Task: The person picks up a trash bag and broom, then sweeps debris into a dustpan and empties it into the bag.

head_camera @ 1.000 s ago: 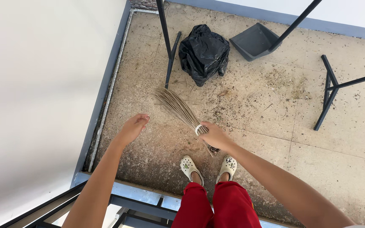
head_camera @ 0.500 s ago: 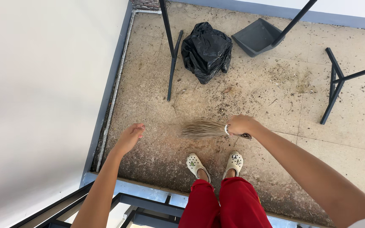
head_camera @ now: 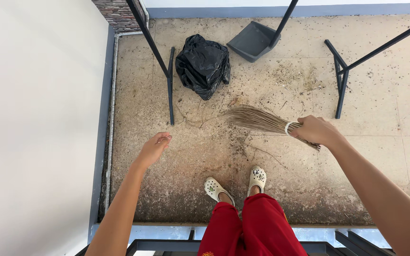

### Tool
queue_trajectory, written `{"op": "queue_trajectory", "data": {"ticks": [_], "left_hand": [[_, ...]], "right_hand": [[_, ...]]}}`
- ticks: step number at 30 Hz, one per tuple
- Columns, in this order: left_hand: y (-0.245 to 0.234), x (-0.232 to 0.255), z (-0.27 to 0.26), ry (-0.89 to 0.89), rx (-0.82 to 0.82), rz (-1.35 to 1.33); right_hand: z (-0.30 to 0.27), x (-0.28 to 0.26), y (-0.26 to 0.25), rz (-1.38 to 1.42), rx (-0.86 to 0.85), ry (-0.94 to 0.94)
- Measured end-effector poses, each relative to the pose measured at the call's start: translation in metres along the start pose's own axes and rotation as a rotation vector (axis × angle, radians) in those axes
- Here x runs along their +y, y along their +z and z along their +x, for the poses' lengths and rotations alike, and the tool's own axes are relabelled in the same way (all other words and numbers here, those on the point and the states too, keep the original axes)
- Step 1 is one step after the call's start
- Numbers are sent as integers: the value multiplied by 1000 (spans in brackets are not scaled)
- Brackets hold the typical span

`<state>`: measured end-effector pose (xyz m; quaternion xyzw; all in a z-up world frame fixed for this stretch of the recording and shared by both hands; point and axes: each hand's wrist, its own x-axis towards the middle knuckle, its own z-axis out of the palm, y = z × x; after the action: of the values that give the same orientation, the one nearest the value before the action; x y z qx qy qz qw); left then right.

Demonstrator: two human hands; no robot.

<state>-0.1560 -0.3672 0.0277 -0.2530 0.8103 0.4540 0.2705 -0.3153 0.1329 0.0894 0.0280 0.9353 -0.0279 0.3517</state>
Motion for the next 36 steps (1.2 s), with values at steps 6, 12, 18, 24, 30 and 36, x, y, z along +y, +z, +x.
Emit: {"op": "queue_trajectory", "data": {"ticks": [6, 12, 18, 24, 30, 36], "left_hand": [[-3, 35, 11, 27, -23, 76], [-1, 65, 21, 58, -40, 122], [7, 76, 37, 85, -58, 142], [14, 66, 36, 5, -50, 163], [16, 38, 23, -45, -44, 164], [13, 30, 4, -116, -35, 87]], "right_hand": [[-31, -13, -29, 68, -61, 83], [-21, 9, -29, 135, 71, -9], [-20, 7, -38, 119, 39, 42], [16, 12, -28, 190, 119, 54], [129, -6, 23, 318, 199, 2], [193, -24, 93, 205, 79, 4]]}}
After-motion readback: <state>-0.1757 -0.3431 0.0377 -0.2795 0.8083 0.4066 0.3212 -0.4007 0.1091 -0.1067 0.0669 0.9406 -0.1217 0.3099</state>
